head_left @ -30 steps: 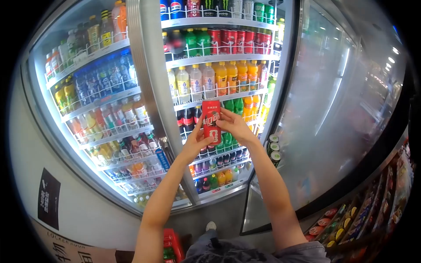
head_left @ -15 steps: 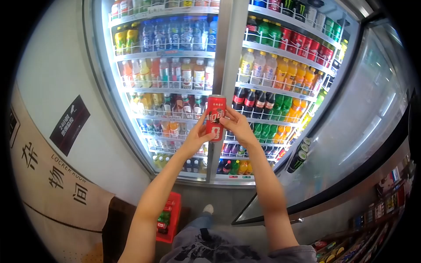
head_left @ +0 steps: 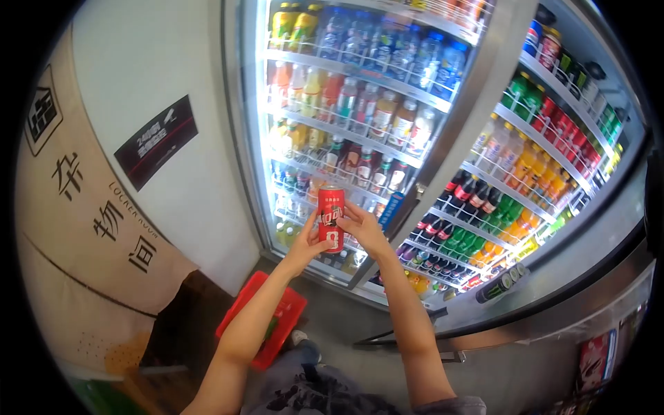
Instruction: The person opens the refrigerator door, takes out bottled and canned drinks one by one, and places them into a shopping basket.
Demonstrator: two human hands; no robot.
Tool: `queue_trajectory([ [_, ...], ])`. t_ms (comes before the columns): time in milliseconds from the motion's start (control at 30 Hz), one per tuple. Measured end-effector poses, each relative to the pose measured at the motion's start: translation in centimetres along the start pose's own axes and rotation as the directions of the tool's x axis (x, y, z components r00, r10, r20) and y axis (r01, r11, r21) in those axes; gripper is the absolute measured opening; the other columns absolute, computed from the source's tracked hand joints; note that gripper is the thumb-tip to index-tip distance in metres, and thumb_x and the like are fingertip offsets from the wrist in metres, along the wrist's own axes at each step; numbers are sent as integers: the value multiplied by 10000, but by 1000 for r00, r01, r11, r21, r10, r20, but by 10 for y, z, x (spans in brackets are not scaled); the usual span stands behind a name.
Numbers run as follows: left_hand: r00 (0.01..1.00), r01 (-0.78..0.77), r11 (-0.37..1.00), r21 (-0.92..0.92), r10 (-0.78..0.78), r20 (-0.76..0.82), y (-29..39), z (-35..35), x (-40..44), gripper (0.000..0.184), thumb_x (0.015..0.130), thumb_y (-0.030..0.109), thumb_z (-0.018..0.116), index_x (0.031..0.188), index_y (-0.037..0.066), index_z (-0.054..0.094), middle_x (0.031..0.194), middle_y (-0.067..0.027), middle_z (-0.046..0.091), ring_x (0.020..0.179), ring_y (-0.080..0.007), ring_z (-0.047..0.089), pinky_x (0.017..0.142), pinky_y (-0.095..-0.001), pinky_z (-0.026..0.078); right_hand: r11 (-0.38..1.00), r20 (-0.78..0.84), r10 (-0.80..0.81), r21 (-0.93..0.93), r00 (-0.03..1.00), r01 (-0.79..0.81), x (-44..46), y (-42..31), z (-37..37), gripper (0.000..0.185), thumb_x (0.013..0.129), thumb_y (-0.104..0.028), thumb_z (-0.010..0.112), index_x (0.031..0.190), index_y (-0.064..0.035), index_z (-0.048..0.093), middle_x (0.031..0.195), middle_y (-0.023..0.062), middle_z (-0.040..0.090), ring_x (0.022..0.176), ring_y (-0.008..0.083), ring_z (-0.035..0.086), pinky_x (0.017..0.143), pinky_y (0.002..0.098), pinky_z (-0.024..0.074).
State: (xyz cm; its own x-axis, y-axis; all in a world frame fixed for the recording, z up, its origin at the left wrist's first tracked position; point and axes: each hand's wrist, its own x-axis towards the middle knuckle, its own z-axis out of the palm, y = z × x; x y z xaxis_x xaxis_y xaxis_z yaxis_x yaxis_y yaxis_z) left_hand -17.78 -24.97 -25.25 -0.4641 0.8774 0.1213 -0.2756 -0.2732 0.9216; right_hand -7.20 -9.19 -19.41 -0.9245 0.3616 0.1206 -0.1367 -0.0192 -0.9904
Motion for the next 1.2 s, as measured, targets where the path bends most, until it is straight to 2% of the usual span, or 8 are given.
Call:
queue_trajectory([
  [300,976,-7,997,-76,-10,-219,11,-102,-25,989,842,69,721,1571,159,60,1252,-161,598,1149,-205,588,1000,-358,452,991,267,121,21,956,-131,91,43,77,623,922,-71,627,1471,20,348,1372,173,526,1183,182,556,982,324,467],
  [467,957,-90,990,-106,56,-286,4,-135,-37,982,843,94,728,1572,152,73,1383,-167,487,1217,-200,539,999,-360,447,984,341,177,-28,923,-179,118,67,107,626,922,-83,634,1466,33,346,1375,182,524,1186,194,557,987,322,466],
  [600,919,-114,989,-90,70,-389,-14,-152,-59,958,831,98,744,1567,141,132,1278,-138,536,1179,-205,555,979,-351,464,964,392,260,-48,882,-263,128,96,131,611,925,-90,636,1463,13,366,1367,173,531,1158,186,580,958,316,486],
  [667,884,-92,993,-72,49,-466,-22,-161,-77,937,840,82,732,1565,134,140,1260,-143,540,1160,-214,568,972,-351,470,965,426,262,-109,866,-239,132,120,144,608,927,-96,640,1466,-8,373,1342,146,554,1117,176,603,920,315,507],
  [767,816,-82,995,-62,31,-578,-41,-177,-112,919,849,63,721,1563,133,147,1267,-153,529,1161,-224,565,972,-358,475,927,519,356,-91,777,-364,132,148,175,619,917,-82,654,1467,-17,378,1292,99,577,1079,174,616,887,307,518],
  [933,674,-19,999,-38,-15,-738,-56,-197,-163,928,834,68,730,1564,168,164,1299,-179,500,1160,-235,562,969,-355,479,911,619,400,-189,676,-367,126,181,232,608,919,-73,645,1464,-12,382,1340,132,544,1149,191,582,933,310,500],
  [1067,572,28,999,-30,-40,-819,-63,-202,-205,898,844,31,694,1562,167,173,1313,-172,502,1155,-231,564,963,-352,484,922,714,372,-206,594,-329,117,226,268,603,916,-138,663,1447,-4,409,1302,136,580,1154,197,572,956,326,466],
  [1200,474,16,989,-148,-138,-870,-104,-207,-238,878,861,-1,665,1560,124,149,1300,-147,535,1155,-206,565,967,-342,479,894,761,430,-283,485,-348,99,276,288,565,904,-122,670,1412,5,456,1235,138,637,1126,175,602,939,306,486],
])
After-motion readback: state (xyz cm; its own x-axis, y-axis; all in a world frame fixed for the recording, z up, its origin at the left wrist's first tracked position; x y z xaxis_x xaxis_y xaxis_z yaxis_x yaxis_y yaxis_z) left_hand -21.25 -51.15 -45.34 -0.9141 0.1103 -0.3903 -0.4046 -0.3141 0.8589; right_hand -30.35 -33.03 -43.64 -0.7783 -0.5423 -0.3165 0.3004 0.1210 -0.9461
